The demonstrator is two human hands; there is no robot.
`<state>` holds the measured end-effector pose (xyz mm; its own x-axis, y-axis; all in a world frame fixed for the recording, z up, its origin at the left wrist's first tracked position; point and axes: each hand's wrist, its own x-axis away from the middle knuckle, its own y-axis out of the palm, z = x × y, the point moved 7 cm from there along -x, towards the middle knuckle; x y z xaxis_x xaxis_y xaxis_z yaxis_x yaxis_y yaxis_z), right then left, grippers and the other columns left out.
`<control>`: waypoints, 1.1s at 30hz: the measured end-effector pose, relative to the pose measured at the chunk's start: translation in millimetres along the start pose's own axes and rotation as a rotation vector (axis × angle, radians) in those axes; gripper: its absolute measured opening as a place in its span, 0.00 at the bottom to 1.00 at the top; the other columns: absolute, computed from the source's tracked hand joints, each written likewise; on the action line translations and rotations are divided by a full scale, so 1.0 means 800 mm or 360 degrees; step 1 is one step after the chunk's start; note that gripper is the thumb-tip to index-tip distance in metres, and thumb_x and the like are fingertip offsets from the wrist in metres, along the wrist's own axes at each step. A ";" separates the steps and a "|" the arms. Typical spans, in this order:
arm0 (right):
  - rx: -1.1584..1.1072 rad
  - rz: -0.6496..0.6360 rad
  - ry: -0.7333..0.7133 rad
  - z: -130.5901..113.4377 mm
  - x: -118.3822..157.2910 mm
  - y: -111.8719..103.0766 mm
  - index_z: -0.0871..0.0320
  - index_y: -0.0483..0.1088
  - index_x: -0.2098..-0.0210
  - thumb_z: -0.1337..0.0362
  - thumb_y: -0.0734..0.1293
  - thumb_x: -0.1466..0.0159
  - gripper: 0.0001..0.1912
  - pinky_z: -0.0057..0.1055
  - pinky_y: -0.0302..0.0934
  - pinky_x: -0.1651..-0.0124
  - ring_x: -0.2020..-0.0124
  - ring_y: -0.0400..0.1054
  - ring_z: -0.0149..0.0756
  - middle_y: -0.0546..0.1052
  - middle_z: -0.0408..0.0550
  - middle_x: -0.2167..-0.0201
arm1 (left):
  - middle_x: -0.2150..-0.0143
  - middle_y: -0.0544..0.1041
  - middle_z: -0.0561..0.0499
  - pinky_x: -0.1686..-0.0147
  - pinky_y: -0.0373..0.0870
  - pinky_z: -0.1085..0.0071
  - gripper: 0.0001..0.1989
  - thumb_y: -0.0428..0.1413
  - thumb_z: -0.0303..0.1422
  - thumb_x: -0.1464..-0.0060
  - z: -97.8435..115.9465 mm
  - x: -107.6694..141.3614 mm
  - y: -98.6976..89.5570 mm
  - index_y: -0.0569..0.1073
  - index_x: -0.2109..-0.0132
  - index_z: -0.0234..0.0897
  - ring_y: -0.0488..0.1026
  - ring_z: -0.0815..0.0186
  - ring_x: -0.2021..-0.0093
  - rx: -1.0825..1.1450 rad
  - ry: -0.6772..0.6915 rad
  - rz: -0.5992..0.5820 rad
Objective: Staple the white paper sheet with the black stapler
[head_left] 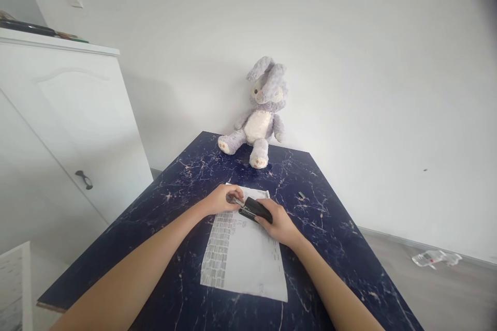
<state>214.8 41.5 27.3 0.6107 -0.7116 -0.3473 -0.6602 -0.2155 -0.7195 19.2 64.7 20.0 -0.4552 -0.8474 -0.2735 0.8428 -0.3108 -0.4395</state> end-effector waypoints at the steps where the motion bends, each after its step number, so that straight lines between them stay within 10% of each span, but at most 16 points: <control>1: 0.0000 -0.0003 0.0000 0.000 0.000 0.000 0.54 0.68 0.45 0.65 0.67 0.35 0.19 0.42 0.65 0.48 0.52 0.71 0.46 0.76 0.53 0.52 | 0.59 0.83 0.46 0.58 0.73 0.70 0.12 0.65 0.30 0.50 -0.001 0.000 0.000 0.76 0.57 0.35 0.80 0.62 0.59 0.0007 0.0000 -0.0004; 20: -0.0022 0.0006 0.0023 -0.004 0.000 -0.002 0.53 0.69 0.45 0.67 0.68 0.36 0.19 0.40 0.65 0.48 0.52 0.71 0.44 0.76 0.50 0.53 | 0.63 0.83 0.49 0.62 0.71 0.74 0.07 0.62 0.26 0.51 0.010 0.000 -0.001 0.82 0.63 0.35 0.78 0.66 0.65 -0.0137 0.0024 -0.0023; 33: -0.0191 0.0118 0.0080 0.011 0.008 -0.042 0.56 0.74 0.48 0.56 0.68 0.34 0.17 0.39 0.66 0.53 0.59 0.74 0.44 0.80 0.51 0.57 | 0.50 0.82 0.42 0.47 0.73 0.63 0.12 0.62 0.39 0.42 0.025 0.007 0.002 0.83 0.54 0.40 0.80 0.58 0.50 0.0005 0.0102 -0.0274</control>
<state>244.9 50.4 43.9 0.5376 -0.7605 -0.3642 -0.7521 -0.2373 -0.6148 23.6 51.3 34.8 -0.6102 -0.7522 -0.2486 0.7515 -0.4504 -0.4821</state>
